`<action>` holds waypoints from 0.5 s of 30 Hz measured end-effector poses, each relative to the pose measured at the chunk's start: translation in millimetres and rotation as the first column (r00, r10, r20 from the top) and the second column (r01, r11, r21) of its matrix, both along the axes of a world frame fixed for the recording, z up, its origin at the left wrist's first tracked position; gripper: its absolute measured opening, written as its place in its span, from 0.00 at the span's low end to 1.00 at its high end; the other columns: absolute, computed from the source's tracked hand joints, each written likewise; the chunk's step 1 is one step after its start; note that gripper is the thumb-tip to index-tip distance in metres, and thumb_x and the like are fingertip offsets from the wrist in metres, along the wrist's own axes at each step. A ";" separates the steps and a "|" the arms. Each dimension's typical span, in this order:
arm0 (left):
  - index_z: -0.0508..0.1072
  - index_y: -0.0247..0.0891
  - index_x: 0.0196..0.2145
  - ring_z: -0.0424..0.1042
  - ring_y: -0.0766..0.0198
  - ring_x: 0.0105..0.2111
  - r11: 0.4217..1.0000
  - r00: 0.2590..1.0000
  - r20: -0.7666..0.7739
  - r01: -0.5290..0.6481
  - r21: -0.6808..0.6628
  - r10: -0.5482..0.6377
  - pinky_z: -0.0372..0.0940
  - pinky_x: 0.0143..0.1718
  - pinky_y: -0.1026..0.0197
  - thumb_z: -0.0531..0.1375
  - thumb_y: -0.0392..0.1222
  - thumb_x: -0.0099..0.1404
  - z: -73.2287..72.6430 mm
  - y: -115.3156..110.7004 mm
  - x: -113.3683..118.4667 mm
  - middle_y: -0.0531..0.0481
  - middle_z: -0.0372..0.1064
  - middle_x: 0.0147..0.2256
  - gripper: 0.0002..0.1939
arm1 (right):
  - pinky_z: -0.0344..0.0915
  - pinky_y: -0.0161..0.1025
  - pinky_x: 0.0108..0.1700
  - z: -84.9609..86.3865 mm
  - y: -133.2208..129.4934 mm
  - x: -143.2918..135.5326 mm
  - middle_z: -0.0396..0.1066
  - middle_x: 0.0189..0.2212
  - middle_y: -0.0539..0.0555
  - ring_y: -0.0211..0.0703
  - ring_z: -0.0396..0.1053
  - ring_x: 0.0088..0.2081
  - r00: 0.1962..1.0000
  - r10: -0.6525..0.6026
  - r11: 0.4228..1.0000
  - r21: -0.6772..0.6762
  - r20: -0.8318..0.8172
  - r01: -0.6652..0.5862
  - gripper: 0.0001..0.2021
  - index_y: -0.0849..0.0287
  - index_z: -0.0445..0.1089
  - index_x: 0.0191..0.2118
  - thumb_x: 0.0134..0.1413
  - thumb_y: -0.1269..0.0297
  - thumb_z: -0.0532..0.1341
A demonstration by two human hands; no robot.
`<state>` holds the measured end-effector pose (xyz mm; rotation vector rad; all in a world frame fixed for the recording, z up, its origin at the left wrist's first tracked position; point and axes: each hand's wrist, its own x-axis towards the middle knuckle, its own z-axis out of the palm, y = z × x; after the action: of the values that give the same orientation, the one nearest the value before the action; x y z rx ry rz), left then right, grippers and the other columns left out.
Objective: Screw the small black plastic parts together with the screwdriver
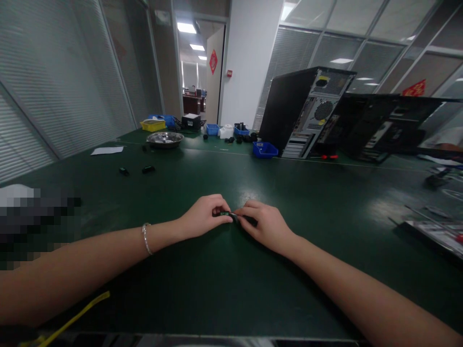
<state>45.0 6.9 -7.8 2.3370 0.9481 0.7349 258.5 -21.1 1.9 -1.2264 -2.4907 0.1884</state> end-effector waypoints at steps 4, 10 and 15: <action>0.75 0.36 0.34 0.64 0.66 0.31 1.000 1.000 0.017 -0.020 -0.012 0.021 0.59 0.32 0.65 0.63 0.43 0.61 3.8 -3.9 1.0 0.51 0.66 0.31 0.07 | 0.60 0.35 0.36 0.8 -1.3 -4.2 0.71 0.36 0.52 0.41 0.69 0.37 1.000 -0.001 1.000 0.014 0.007 0.000 0.10 0.55 0.73 0.43 0.60 0.68 0.55; 0.76 0.36 0.33 0.65 0.65 0.32 0.998 0.997 0.067 -0.046 -0.042 0.049 0.60 0.33 0.64 0.62 0.43 0.61 6.8 -5.6 1.3 0.51 0.67 0.32 0.07 | 0.63 0.35 0.39 1.0 -1.7 -5.5 0.72 0.37 0.53 0.41 0.69 0.38 0.992 0.045 0.998 -0.026 -0.115 -0.049 0.10 0.57 0.72 0.43 0.60 0.70 0.54; 0.76 0.37 0.34 0.66 0.64 0.34 0.999 0.994 0.102 -0.041 -0.030 0.044 0.60 0.36 0.63 0.62 0.42 0.62 9.0 -7.8 0.0 0.50 0.68 0.33 0.06 | 0.64 0.37 0.39 -0.5 -2.5 -4.3 0.71 0.37 0.54 0.42 0.69 0.37 0.980 0.064 0.996 -0.040 -0.190 -0.073 0.10 0.57 0.72 0.43 0.61 0.69 0.54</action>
<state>45.0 -0.8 1.1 2.2383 0.9596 0.8448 254.2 -23.6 1.5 -1.0867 -2.3777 0.3658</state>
